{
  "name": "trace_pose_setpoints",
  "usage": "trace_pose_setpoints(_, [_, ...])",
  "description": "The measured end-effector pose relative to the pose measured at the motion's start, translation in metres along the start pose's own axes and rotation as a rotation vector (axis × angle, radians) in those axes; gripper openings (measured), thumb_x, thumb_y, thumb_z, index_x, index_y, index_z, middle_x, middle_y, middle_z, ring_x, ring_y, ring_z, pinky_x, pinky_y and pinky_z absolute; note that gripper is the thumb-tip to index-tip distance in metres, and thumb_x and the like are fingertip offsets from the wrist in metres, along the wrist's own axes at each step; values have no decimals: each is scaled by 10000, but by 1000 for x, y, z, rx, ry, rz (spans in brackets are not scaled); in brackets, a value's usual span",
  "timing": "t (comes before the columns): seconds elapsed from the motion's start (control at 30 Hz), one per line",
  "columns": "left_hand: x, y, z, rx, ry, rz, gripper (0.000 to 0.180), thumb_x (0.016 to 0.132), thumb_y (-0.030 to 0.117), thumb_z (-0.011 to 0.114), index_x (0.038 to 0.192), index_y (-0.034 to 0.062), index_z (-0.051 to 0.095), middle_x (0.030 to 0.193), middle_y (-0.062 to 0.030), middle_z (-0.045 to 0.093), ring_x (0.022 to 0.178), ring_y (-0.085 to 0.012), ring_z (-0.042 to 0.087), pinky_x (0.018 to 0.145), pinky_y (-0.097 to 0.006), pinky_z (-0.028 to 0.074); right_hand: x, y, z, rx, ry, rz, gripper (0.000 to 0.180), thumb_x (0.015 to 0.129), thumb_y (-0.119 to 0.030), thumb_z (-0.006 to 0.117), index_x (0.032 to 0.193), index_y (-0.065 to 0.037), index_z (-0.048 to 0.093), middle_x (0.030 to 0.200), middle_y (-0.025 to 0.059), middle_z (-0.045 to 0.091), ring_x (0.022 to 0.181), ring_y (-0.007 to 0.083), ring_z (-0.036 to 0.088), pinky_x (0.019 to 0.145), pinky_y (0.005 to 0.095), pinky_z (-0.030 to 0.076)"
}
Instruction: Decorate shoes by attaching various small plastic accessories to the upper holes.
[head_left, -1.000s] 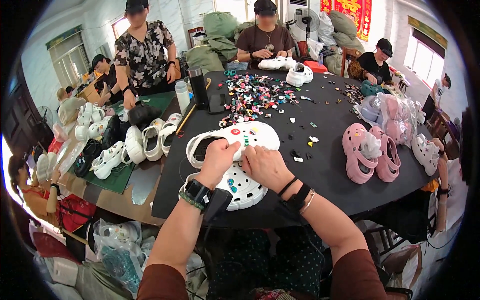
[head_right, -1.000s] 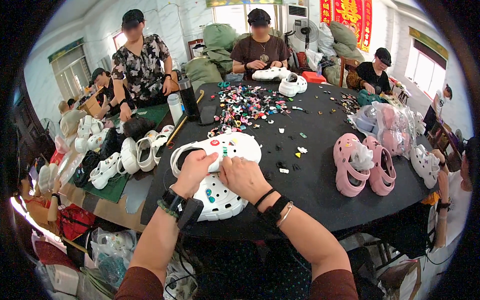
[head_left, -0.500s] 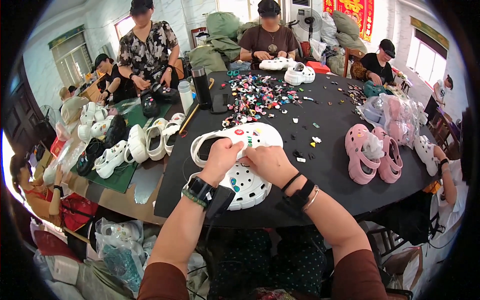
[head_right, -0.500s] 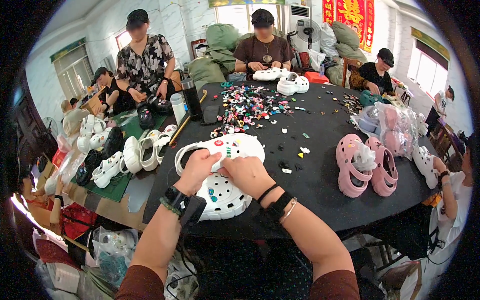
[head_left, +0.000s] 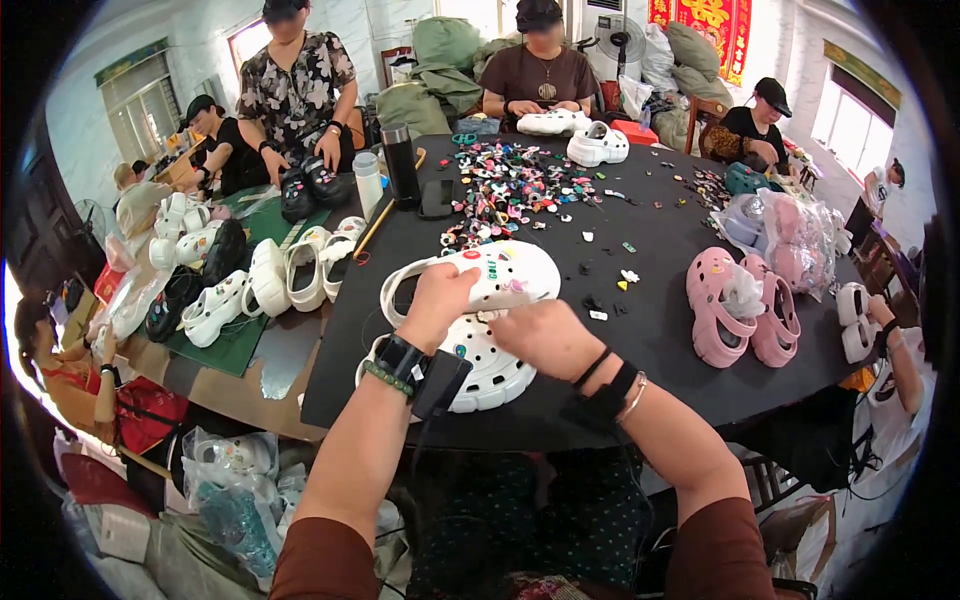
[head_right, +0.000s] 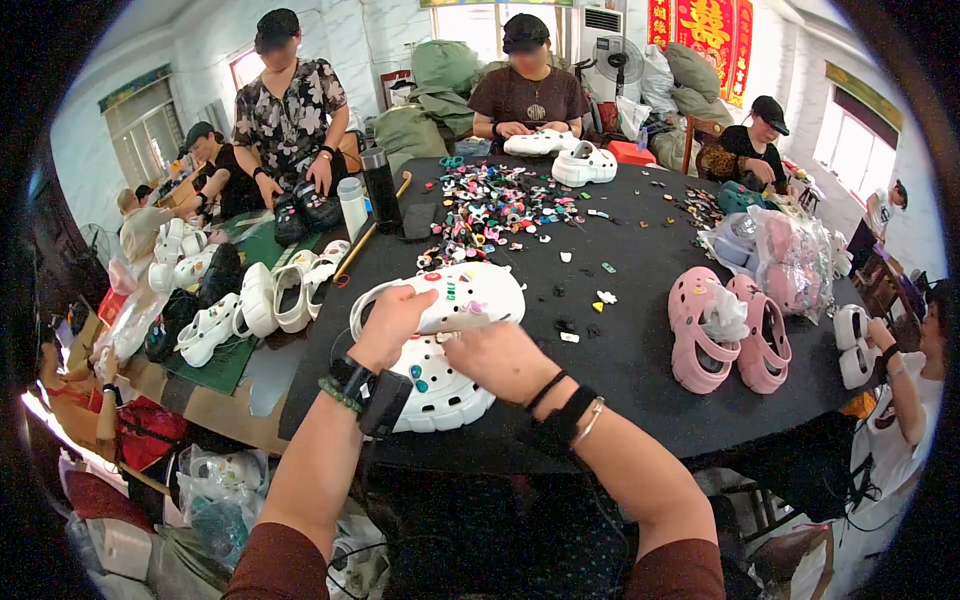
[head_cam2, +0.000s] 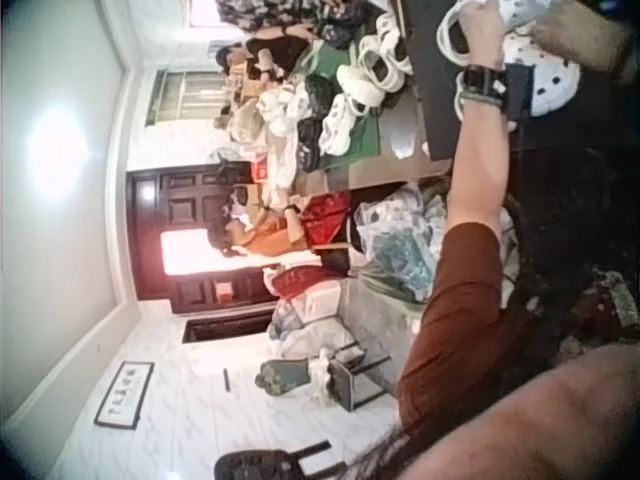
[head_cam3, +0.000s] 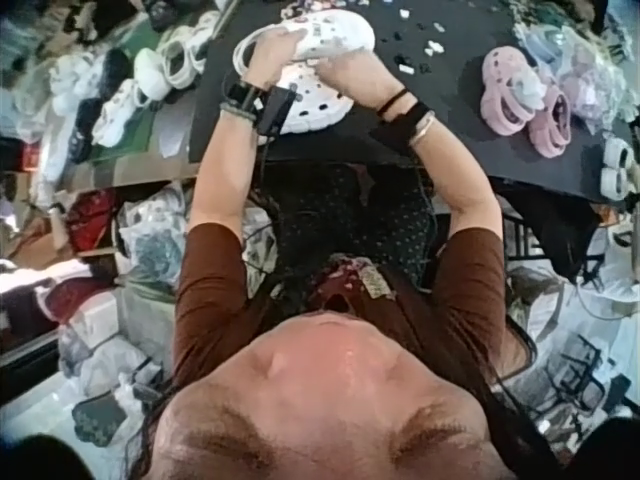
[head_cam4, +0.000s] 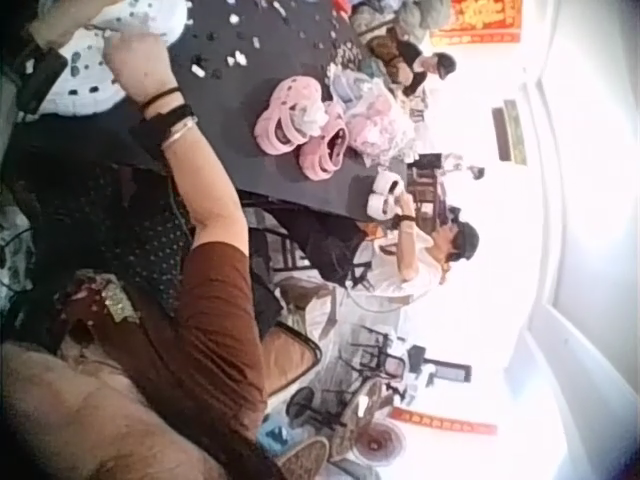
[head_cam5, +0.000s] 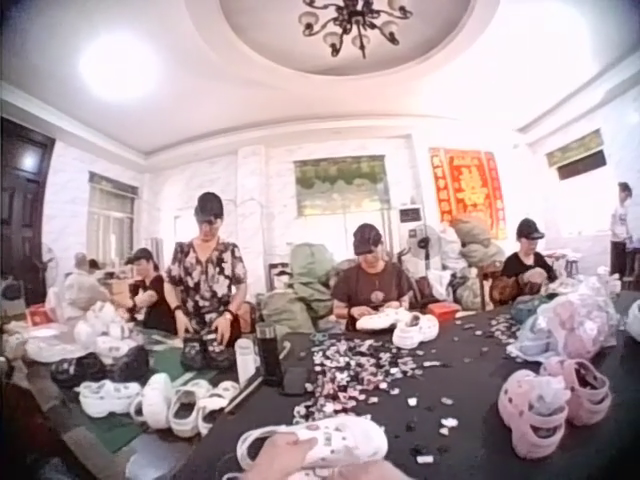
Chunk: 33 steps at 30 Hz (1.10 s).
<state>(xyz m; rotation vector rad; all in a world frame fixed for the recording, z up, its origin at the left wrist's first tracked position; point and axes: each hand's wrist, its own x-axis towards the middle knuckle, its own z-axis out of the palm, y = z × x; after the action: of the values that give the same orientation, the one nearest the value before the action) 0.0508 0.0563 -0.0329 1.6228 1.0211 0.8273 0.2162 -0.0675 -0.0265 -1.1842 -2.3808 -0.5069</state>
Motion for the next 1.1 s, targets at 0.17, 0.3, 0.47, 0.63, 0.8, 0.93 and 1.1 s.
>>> trace_pose_setpoints(0.17, [-6, 10, 1, -70, -111, -58, 206, 919, 205, 663, 866, 6, 674, 839, -29, 667, 722, -75, 587, 621, -263, 456, -37, 46, -13, -245, 39, 348, 218, 954, -277, 555, 813, -119, 611, 716, 53, 615, 664, 238, 651, 573, 377, 530])
trace_pose_setpoints(0.3, [-16, 15, -1, 7, -147, -40, 227, 915, 228, 681, 790, 42, 649, 704, 39, 569, 604, -35, 465, 531, -237, 368, -56, 78, -20, -255, -16, 580, 266, 942, -306, 578, 807, -85, 637, 763, 94, 664, 715, 274, 679, 608, 400, 549])
trace_pose_setpoints(0.47, [-26, 11, 3, -43, -128, 60, 293, 898, 196, 714, 666, 54, 606, 587, 84, 458, 538, -9, 337, 473, -242, 246, -52, 86, -29, -357, -334, 793, 327, 892, -337, 645, 769, -51, 748, 773, 157, 708, 747, 329, 705, 662, 399, 571])
trace_pose_setpoints(0.63, [-25, 10, 4, 44, -117, 78, 276, 899, 189, 710, 691, 32, 621, 609, 76, 488, 544, -17, 354, 479, -246, 268, -39, 90, -36, -213, -169, 743, 325, 868, -356, 675, 846, -33, 686, 790, 125, 680, 766, 345, 675, 688, 418, 546])
trace_pose_setpoints(0.8, [-29, 13, 4, 87, -99, 101, 261, 904, 191, 699, 729, 4, 645, 632, 64, 513, 557, -22, 373, 484, -251, 289, -2, 63, -51, 201, -5, 446, 398, 766, -291, 776, 980, -31, 562, 943, 123, 596, 914, 342, 609, 780, 420, 499])
trace_pose_setpoints(0.93, [-31, 12, 3, 103, -91, 176, 364, 856, 203, 719, 656, -51, 553, 566, -20, 483, 537, -80, 414, 486, -310, 351, 21, 65, -47, 361, -31, 248, 497, 666, -215, 837, 1023, -52, 532, 1026, 114, 544, 1001, 316, 566, 844, 392, 480])
trace_pose_setpoints(1.1, [-41, 26, -1, 244, -168, 205, 307, 887, 191, 706, 686, -18, 605, 605, 60, 477, 560, -35, 372, 484, -271, 308, 37, 82, -35, 384, -208, 281, 427, 640, -140, 842, 944, -64, 552, 956, 79, 531, 925, 293, 566, 785, 378, 482])
